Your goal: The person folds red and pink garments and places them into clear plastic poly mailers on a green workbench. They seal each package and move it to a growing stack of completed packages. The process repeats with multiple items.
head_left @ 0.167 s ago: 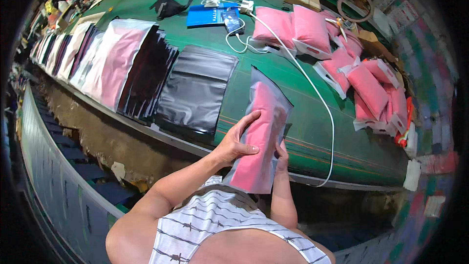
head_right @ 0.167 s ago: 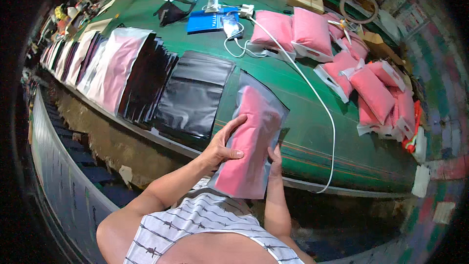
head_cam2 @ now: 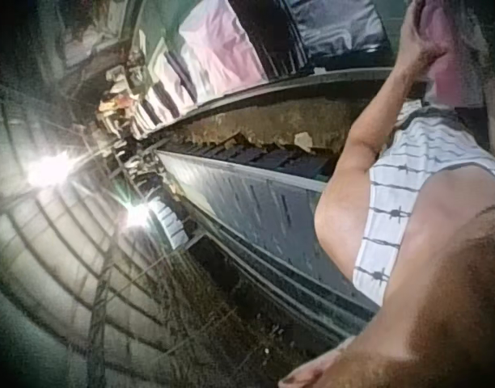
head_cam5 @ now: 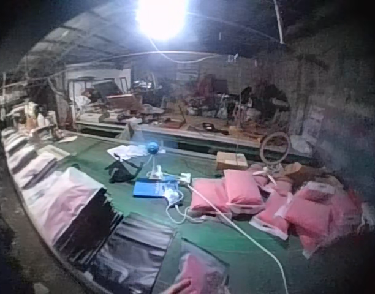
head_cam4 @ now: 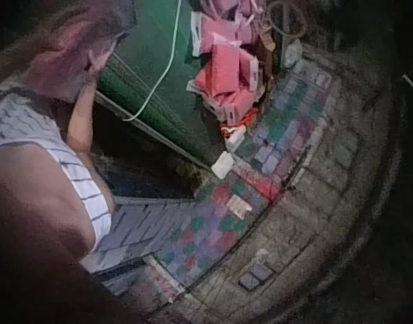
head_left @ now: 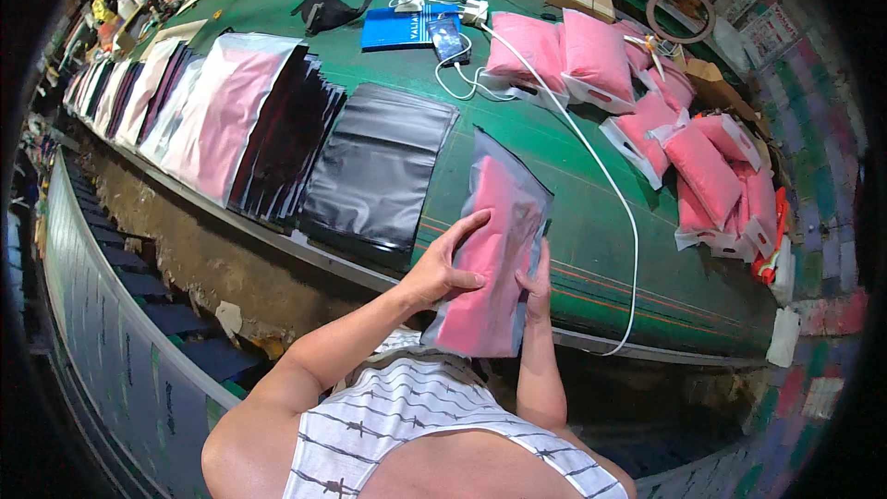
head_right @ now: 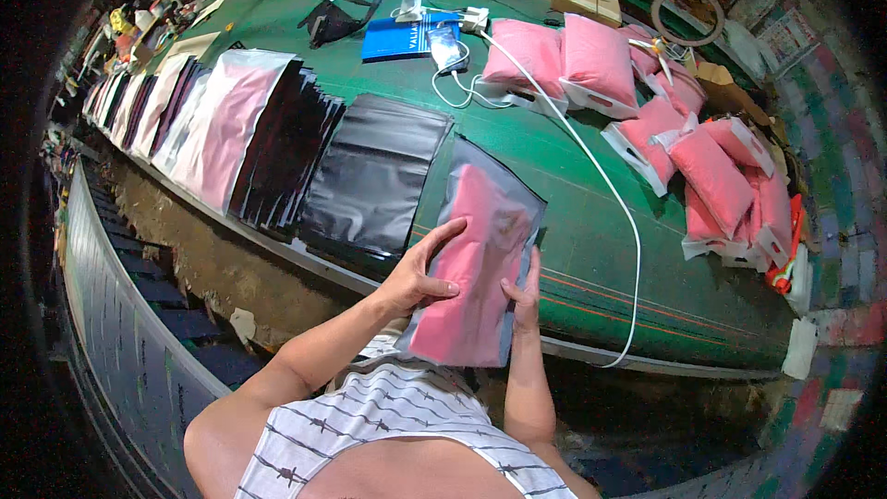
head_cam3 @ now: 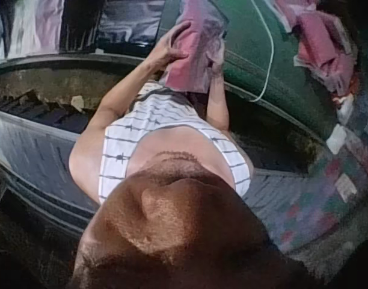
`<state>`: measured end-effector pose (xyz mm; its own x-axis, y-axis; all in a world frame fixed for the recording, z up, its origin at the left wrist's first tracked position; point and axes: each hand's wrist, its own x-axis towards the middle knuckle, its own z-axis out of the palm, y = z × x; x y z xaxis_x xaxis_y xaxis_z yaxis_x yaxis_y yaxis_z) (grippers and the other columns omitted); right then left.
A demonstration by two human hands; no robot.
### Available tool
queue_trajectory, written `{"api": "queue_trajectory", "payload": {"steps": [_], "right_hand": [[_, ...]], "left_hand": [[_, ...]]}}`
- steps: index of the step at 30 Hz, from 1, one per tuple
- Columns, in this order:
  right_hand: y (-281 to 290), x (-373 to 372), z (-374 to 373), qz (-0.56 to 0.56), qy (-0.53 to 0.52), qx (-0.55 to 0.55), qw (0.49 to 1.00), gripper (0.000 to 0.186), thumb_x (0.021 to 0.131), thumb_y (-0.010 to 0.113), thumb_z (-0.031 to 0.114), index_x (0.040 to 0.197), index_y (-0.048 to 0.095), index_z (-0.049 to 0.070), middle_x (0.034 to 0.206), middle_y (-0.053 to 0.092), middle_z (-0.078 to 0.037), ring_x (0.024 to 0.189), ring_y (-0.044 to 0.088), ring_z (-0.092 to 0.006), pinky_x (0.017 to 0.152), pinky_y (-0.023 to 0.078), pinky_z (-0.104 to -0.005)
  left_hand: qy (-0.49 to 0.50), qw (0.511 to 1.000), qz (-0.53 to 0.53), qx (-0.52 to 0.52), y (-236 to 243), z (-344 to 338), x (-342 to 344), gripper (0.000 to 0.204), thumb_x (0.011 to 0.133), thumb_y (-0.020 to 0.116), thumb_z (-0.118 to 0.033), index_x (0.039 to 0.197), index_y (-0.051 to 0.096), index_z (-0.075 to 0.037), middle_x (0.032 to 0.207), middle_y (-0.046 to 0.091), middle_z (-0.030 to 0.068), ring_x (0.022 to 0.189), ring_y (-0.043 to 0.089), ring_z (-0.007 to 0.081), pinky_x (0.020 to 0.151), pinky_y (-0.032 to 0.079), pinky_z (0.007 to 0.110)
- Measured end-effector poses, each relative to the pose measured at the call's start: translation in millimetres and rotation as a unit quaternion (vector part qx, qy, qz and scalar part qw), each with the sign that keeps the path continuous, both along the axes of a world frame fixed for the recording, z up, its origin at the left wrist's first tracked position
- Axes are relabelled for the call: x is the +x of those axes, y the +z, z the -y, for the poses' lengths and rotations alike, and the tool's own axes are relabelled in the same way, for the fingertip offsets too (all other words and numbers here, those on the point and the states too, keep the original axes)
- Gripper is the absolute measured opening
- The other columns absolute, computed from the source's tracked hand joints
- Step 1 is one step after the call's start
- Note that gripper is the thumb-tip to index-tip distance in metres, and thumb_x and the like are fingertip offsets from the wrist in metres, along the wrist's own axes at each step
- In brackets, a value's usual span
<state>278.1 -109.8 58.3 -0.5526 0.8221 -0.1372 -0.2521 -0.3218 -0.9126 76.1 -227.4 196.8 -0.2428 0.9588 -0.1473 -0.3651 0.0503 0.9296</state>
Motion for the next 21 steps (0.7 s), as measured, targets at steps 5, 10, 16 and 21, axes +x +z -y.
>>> {"api": "queue_trajectory", "payload": {"steps": [5, 10, 16, 21], "right_hand": [[40.2, -15.2, -11.5, 0.124, -0.014, 0.066, 0.99, 0.081, 0.071, 0.069, 0.005, 0.148, 0.043, 0.003, 0.147, 0.048, -0.012, 0.137, 0.043, -0.0255, 0.118, 0.027, -0.0374], [55.8, -22.6, -13.5, 0.142, 0.034, 0.118, 0.982, 0.07, 0.067, 0.071, 0.012, 0.136, 0.058, 0.0, 0.135, 0.058, -0.012, 0.132, 0.048, -0.0254, 0.117, 0.028, -0.038], [113.5, -97.1, 6.2, 0.172, 0.066, 0.208, 0.961, 0.091, 0.059, 0.075, 0.036, 0.14, 0.056, -0.001, 0.141, 0.055, -0.018, 0.136, 0.047, -0.0292, 0.119, 0.026, -0.0403], [146.7, -210.1, 50.8, 0.162, 0.083, 0.279, 0.943, 0.095, 0.061, 0.076, 0.038, 0.142, 0.051, -0.004, 0.144, 0.054, -0.019, 0.137, 0.046, -0.0302, 0.118, 0.028, -0.0404]], "left_hand": [[0.005, 0.997, -0.044, -0.067, -14.5, 13.3, -31.2, 0.088, 0.062, 0.067, 0.012, 0.145, 0.046, -0.005, 0.142, 0.05, 0.0096, 0.135, 0.044, 0.0202, 0.114, 0.033, 0.03], [-0.008, 0.991, -0.128, -0.044, -12.7, 26.8, -59.9, 0.087, 0.063, 0.064, 0.012, 0.145, 0.047, -0.009, 0.137, 0.05, 0.0095, 0.131, 0.046, 0.0223, 0.112, 0.036, 0.033], [-0.006, 0.982, -0.187, 0.019, 35.4, 66.4, -137.8, 0.085, 0.067, 0.063, 0.008, 0.147, 0.045, -0.01, 0.139, 0.044, 0.0117, 0.135, 0.041, 0.0232, 0.117, 0.026, 0.033], [0.035, 0.967, -0.244, 0.065, 60.0, 131.5, -255.9, 0.077, 0.073, 0.071, 0.002, 0.145, 0.048, -0.01, 0.147, 0.038, 0.015, 0.141, 0.036, 0.0264, 0.116, 0.025, 0.036]]}}
